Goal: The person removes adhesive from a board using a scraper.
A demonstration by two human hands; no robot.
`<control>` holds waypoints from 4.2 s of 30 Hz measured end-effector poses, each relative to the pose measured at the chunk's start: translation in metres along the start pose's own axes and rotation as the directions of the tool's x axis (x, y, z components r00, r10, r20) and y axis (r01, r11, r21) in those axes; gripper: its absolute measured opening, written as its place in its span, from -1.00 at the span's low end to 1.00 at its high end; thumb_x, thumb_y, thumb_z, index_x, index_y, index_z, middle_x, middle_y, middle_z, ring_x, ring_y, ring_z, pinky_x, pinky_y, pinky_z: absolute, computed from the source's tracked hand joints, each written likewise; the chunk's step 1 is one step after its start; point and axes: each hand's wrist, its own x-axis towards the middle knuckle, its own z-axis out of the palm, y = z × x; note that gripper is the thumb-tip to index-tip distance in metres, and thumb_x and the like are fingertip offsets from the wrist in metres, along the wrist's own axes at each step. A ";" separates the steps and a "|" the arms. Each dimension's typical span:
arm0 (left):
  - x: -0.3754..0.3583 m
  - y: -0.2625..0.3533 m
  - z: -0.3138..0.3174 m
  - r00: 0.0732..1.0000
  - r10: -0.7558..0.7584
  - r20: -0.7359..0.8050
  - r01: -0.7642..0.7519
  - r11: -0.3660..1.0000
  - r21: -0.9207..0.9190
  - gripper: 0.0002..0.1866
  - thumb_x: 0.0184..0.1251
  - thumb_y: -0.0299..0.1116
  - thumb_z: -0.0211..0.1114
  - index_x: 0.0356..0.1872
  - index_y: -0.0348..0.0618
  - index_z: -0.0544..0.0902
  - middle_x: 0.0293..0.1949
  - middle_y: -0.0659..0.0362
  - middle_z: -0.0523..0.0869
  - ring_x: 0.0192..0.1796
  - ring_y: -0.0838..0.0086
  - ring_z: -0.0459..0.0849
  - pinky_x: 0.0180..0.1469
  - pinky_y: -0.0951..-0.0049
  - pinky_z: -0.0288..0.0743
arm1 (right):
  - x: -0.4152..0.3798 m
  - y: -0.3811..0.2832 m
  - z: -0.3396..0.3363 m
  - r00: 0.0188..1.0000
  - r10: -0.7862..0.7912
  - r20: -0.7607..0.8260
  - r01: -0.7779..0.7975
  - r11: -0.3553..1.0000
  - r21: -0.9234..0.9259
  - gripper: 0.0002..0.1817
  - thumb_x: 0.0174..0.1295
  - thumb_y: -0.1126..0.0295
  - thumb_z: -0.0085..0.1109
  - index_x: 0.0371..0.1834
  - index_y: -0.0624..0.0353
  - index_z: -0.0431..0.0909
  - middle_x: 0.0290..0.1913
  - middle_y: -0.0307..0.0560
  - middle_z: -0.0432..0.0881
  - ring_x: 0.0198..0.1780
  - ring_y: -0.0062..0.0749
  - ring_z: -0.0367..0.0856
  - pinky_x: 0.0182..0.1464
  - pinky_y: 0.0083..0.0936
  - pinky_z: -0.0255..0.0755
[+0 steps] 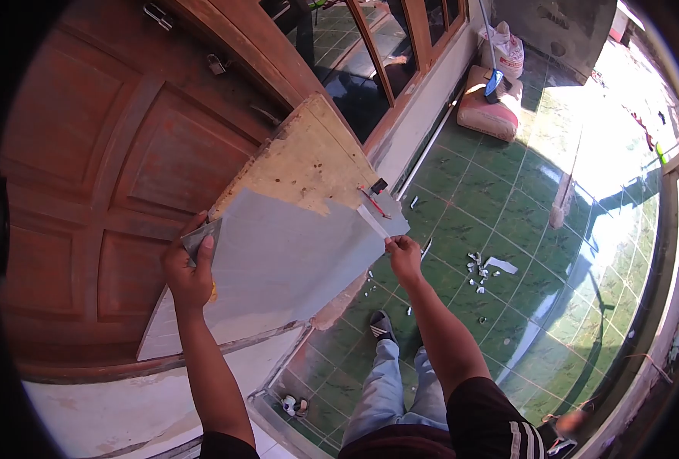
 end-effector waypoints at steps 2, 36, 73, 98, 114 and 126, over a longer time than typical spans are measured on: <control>0.001 0.001 0.000 1.000 -0.030 0.004 0.030 1.000 0.005 -0.74 0.64 -0.34 0.38 0.02 -0.40 0.84 0.20 -0.08 0.89 0.22 0.15 0.88 0.28 0.27 0.66 | 0.000 0.002 -0.004 1.000 -0.002 -0.003 0.001 1.000 -0.006 -0.76 0.54 0.31 0.41 -0.20 0.30 0.75 -0.32 -0.21 0.75 -0.24 -0.52 0.63 -0.06 -0.47 0.48; -0.002 0.008 0.015 0.991 0.017 -0.131 0.002 0.990 0.140 -0.76 0.62 -0.36 0.38 -0.02 -0.39 0.84 0.15 -0.06 0.90 0.15 0.09 0.90 0.23 0.24 0.69 | 0.005 -0.010 -0.124 0.882 -0.470 -0.031 0.369 0.730 -0.575 -0.76 0.39 0.38 0.46 0.05 0.22 0.84 -0.10 0.07 0.87 -0.09 -0.09 0.87 0.06 -0.24 0.68; -0.006 -0.007 0.023 0.973 0.147 -0.177 -0.110 0.973 0.203 -0.74 0.51 -0.39 0.42 -0.16 -0.49 0.83 0.13 -0.11 0.91 0.02 0.06 0.93 0.08 0.24 0.72 | 0.030 -0.126 0.127 0.136 -0.990 0.037 0.947 0.119 -0.297 -0.71 0.15 0.72 0.52 -0.05 0.29 0.80 -0.08 0.01 0.79 -0.08 -0.06 0.81 -0.02 -0.26 0.72; -0.005 -0.003 0.022 0.976 0.126 -0.175 -0.086 0.973 0.216 -0.76 0.53 -0.38 0.42 -0.09 -0.43 0.85 0.13 -0.05 0.91 -0.01 0.08 0.92 0.08 0.23 0.70 | 0.023 -0.127 0.121 0.297 -0.955 -0.010 0.941 0.294 -0.166 -0.76 0.22 0.68 0.55 -0.06 0.30 0.80 -0.07 0.02 0.81 -0.09 -0.09 0.83 -0.04 -0.30 0.71; -0.006 -0.008 0.022 0.978 0.118 -0.173 -0.082 0.976 0.203 -0.74 0.55 -0.36 0.43 -0.04 -0.42 0.86 0.11 -0.07 0.92 0.04 0.12 0.93 0.13 0.25 0.70 | 0.037 -0.132 0.117 0.190 -0.951 0.244 0.958 0.126 -0.257 -0.72 0.21 0.77 0.31 -0.04 0.29 0.60 -0.05 0.11 0.62 -0.07 0.10 0.65 0.00 -0.14 0.60; -0.005 -0.008 0.024 0.975 0.125 -0.182 -0.088 0.976 0.197 -0.75 0.55 -0.36 0.43 -0.06 -0.41 0.85 0.10 -0.09 0.92 0.04 0.11 0.93 0.11 0.24 0.71 | 0.014 -0.118 0.122 0.360 -0.933 -0.029 0.921 0.360 -0.152 -0.65 0.31 0.61 0.55 0.13 0.35 0.71 0.01 0.15 0.75 -0.06 -0.04 0.78 -0.04 -0.26 0.67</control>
